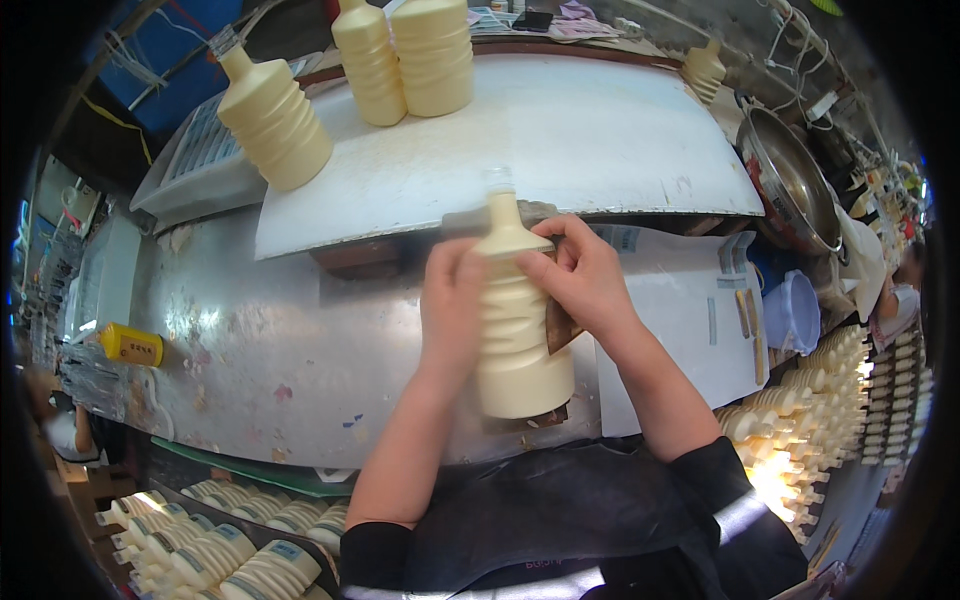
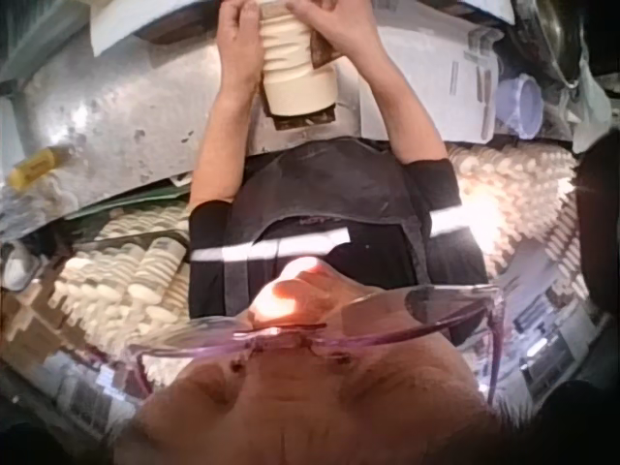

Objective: The person picks up a plastic bottle, applies a label to its side, and smooths it down. The person repeats this process with multiple bottles, placing each labeled bottle on a nearby surface.

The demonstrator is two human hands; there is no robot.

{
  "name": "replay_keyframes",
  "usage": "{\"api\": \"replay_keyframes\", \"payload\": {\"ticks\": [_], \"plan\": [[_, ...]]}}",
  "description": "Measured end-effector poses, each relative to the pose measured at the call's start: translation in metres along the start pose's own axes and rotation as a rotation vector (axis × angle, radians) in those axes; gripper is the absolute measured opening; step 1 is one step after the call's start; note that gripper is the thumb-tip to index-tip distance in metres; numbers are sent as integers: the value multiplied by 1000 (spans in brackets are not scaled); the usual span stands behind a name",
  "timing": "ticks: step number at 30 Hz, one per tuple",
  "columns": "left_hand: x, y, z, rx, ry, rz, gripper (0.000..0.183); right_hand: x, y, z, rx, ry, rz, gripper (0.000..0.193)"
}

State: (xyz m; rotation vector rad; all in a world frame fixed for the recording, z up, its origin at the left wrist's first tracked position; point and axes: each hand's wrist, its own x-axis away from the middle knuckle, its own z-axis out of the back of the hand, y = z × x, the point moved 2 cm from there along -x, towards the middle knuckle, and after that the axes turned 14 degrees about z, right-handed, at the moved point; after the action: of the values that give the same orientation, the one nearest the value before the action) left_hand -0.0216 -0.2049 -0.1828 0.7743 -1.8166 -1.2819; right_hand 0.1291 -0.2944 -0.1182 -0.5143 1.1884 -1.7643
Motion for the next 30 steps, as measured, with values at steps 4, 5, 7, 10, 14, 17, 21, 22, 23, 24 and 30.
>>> {"api": "replay_keyframes", "payload": {"ticks": [4,5,7,10,14,17,21,22,23,24,30], "plan": [[-1,3,5,315,-80,177,31,1,5,-1,-16,18,13,45],[-2,-1,8,386,-120,216,36,1,5,0,-20,17,14,44],[3,2,7,351,-109,156,38,1,5,0,-23,17,18,43],[2,2,3,138,-66,9,36,1,5,-1,-16,17,29,41],[-1,1,-3,-227,84,-113,30,2,2,0,-2,-1,24,40],[0,4,-4,-159,73,-44,29,2,5,0,-2,20,18,40],[-3,0,-4,-130,69,-57,29,2,7,-1,-24,24,20,43],[-4,-1,-3,-122,65,-61,30,2,6,0,-13,12,14,44],[-4,-2,-3,-65,40,-33,29,2,4,1,-2,0,9,46],[-4,-2,-2,-9,19,-7,28,1,1,3,7,-14,6,47],[-2,1,-1,-331,84,-199,34,-5,-14,3,231,-91,-10,58]]}}
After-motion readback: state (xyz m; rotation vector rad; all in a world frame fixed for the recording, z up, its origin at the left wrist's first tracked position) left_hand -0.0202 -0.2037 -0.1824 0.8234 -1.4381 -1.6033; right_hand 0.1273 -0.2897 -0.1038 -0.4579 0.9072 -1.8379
